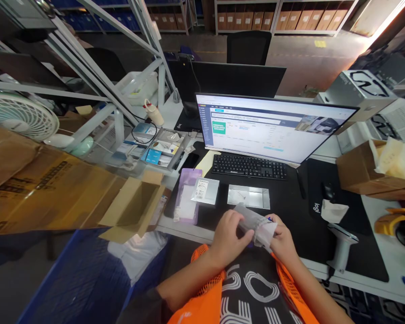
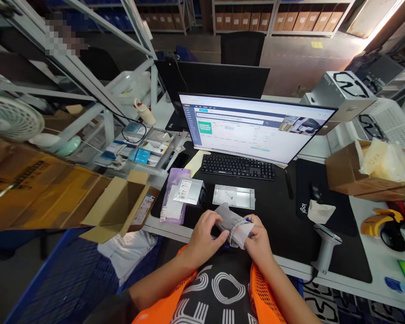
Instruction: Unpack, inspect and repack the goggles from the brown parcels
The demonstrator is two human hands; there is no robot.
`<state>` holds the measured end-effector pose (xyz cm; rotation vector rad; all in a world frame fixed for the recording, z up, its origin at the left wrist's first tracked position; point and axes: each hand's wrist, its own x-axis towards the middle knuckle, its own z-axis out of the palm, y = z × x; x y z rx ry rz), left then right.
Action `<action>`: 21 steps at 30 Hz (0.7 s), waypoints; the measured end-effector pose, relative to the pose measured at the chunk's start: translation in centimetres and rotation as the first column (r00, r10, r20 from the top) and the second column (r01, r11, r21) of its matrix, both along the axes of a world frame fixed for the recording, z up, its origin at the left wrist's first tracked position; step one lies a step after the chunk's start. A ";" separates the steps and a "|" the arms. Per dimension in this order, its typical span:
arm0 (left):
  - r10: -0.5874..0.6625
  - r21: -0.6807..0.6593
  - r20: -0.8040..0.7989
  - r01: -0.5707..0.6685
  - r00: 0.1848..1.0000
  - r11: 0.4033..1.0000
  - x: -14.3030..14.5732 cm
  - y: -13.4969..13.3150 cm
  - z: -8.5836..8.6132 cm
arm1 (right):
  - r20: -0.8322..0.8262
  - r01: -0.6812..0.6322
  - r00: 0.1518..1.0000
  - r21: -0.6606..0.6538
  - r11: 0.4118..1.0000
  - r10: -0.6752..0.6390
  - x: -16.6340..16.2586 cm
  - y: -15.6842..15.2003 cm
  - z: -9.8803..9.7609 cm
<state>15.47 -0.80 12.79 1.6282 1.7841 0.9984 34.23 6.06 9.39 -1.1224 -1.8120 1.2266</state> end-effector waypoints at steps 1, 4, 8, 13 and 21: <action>-0.007 -0.041 -0.033 0.005 0.999 0.999 0.3 0.2 0.3 | 0.003 0.013 1.000 0.005 1.000 -0.013 0.0 -0.1 0.0; -0.021 -0.089 -0.122 0.010 0.992 0.996 1.2 0.4 0.6 | 0.028 0.029 0.999 0.022 0.999 -0.030 0.0 -0.2 -0.1; -0.028 -0.071 -0.181 0.015 0.983 0.997 1.6 0.3 0.5 | 0.060 0.012 0.998 0.078 0.997 -0.017 0.4 -0.5 -0.3; -0.022 -0.053 -0.185 0.012 0.982 0.998 1.9 0.2 0.9 | 0.132 -0.024 0.991 0.241 0.970 -0.009 0.2 -0.7 0.1; 0.033 -0.081 -0.081 -0.040 0.996 0.996 1.0 0.7 1.1 | 0.303 -0.134 0.953 0.336 0.932 0.027 -0.3 -0.3 2.4</action>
